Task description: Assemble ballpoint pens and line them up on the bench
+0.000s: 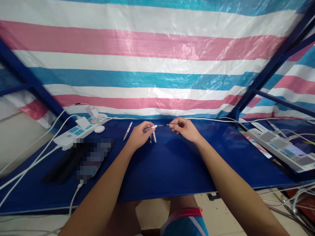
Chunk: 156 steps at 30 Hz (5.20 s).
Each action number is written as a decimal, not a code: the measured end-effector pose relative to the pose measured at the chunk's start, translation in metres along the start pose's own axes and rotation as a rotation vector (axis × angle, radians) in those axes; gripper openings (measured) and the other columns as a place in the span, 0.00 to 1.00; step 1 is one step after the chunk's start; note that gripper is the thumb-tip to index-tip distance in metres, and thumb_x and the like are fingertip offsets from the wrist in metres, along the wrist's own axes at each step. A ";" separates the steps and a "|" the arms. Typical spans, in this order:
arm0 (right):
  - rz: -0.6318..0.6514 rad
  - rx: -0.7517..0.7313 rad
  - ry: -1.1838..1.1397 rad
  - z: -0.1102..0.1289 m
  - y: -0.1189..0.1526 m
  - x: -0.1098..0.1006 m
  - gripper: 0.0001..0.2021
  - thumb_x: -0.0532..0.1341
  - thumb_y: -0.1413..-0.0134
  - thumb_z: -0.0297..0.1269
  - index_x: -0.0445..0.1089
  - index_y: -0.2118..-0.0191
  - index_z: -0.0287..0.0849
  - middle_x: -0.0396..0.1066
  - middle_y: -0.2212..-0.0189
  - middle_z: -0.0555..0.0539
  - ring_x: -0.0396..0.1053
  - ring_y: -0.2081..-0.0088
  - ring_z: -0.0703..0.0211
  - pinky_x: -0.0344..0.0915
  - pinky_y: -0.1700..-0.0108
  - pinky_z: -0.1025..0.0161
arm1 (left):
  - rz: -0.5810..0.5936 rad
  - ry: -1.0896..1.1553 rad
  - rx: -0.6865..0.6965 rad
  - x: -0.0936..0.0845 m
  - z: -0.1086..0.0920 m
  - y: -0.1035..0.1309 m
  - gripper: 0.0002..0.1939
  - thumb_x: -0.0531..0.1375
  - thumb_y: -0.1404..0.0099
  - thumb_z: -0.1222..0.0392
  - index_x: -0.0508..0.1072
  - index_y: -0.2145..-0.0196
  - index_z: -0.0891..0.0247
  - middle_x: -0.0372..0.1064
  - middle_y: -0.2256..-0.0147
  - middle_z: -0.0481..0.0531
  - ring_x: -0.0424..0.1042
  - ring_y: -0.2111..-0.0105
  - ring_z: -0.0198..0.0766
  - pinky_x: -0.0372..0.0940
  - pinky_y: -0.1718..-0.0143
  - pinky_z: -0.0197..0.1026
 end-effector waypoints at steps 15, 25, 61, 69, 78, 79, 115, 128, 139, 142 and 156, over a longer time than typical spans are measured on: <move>0.077 0.030 -0.086 -0.006 0.003 0.021 0.17 0.77 0.48 0.50 0.79 0.58 0.46 0.79 0.63 0.47 0.73 0.67 0.58 0.72 0.66 0.60 | 0.139 -0.067 -0.021 0.006 -0.018 0.007 0.19 0.67 0.32 0.43 0.86 0.51 0.55 0.84 0.55 0.53 0.81 0.63 0.44 0.76 0.60 0.44; 0.104 0.056 -0.072 -0.002 0.006 0.021 0.16 0.75 0.45 0.51 0.82 0.56 0.47 0.80 0.62 0.47 0.76 0.63 0.55 0.73 0.65 0.59 | 0.139 -0.023 -0.045 0.007 -0.015 0.008 0.19 0.69 0.34 0.41 0.87 0.53 0.55 0.85 0.59 0.53 0.80 0.66 0.44 0.75 0.62 0.45; 0.142 0.234 -0.003 -0.003 0.007 0.021 0.34 0.60 0.34 0.70 0.79 0.71 0.41 0.77 0.77 0.44 0.71 0.78 0.61 0.68 0.74 0.63 | 0.128 -0.049 -0.046 0.004 -0.014 0.008 0.19 0.70 0.35 0.41 0.87 0.53 0.54 0.84 0.62 0.53 0.79 0.70 0.42 0.74 0.66 0.43; 0.155 0.190 -0.153 0.001 0.005 0.020 0.27 0.67 0.39 0.66 0.80 0.63 0.42 0.79 0.73 0.47 0.73 0.74 0.61 0.71 0.69 0.64 | 0.029 0.047 -0.072 0.002 -0.011 0.004 0.25 0.74 0.40 0.41 0.84 0.50 0.56 0.84 0.55 0.55 0.81 0.62 0.45 0.76 0.62 0.43; 0.114 0.277 -0.294 -0.006 0.004 0.027 0.29 0.67 0.40 0.68 0.80 0.65 0.42 0.78 0.74 0.45 0.73 0.74 0.60 0.71 0.69 0.62 | -0.044 0.325 -0.147 0.001 -0.007 0.001 0.26 0.76 0.42 0.42 0.82 0.52 0.59 0.82 0.60 0.55 0.81 0.60 0.46 0.75 0.59 0.45; 0.124 0.279 -0.301 -0.006 0.005 0.029 0.29 0.67 0.40 0.68 0.80 0.64 0.42 0.78 0.74 0.45 0.73 0.74 0.60 0.71 0.69 0.62 | -0.029 0.329 -0.154 0.002 -0.007 0.001 0.25 0.76 0.42 0.41 0.83 0.54 0.59 0.82 0.61 0.55 0.81 0.60 0.45 0.75 0.60 0.45; 0.188 0.278 -0.378 -0.001 0.010 0.040 0.24 0.70 0.39 0.61 0.76 0.62 0.42 0.77 0.72 0.47 0.73 0.73 0.61 0.72 0.67 0.63 | 0.101 0.363 -0.130 0.005 -0.016 0.004 0.19 0.74 0.38 0.45 0.85 0.53 0.58 0.82 0.50 0.57 0.80 0.54 0.46 0.73 0.55 0.45; 0.231 0.367 -0.349 -0.006 0.010 0.046 0.29 0.64 0.34 0.66 0.79 0.61 0.39 0.78 0.72 0.44 0.73 0.75 0.61 0.70 0.70 0.63 | 0.089 0.623 -0.230 0.005 -0.013 0.004 0.56 0.73 0.36 0.56 0.46 0.21 0.53 0.81 0.51 0.58 0.75 0.66 0.37 0.68 0.60 0.42; 0.221 0.344 -0.313 -0.015 0.007 0.043 0.28 0.64 0.35 0.66 0.79 0.61 0.41 0.78 0.73 0.45 0.73 0.74 0.60 0.72 0.69 0.63 | -0.145 0.252 -0.260 -0.015 0.011 -0.006 0.36 0.64 0.31 0.46 0.68 0.29 0.57 0.78 0.59 0.54 0.76 0.63 0.43 0.69 0.59 0.44; 0.229 0.347 -0.300 -0.016 0.007 0.044 0.28 0.64 0.35 0.66 0.79 0.61 0.41 0.78 0.73 0.45 0.73 0.74 0.60 0.72 0.69 0.63 | -0.257 -0.258 -0.122 -0.035 0.017 -0.006 0.24 0.59 0.28 0.49 0.78 0.38 0.59 0.79 0.57 0.57 0.77 0.57 0.47 0.68 0.51 0.47; 0.238 0.306 -0.248 -0.011 0.009 0.043 0.28 0.65 0.36 0.67 0.78 0.61 0.41 0.77 0.72 0.46 0.75 0.73 0.60 0.72 0.69 0.64 | -0.170 -0.960 -0.290 -0.046 0.025 0.004 0.18 0.58 0.29 0.54 0.86 0.51 0.59 0.76 0.47 0.66 0.68 0.45 0.66 0.67 0.49 0.61</move>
Point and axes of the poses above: each hand's wrist, its own y-axis away from the middle knuckle, its own x-axis out of the palm, z = x × y, the point moved 2 cm from there along -y, towards the middle knuckle
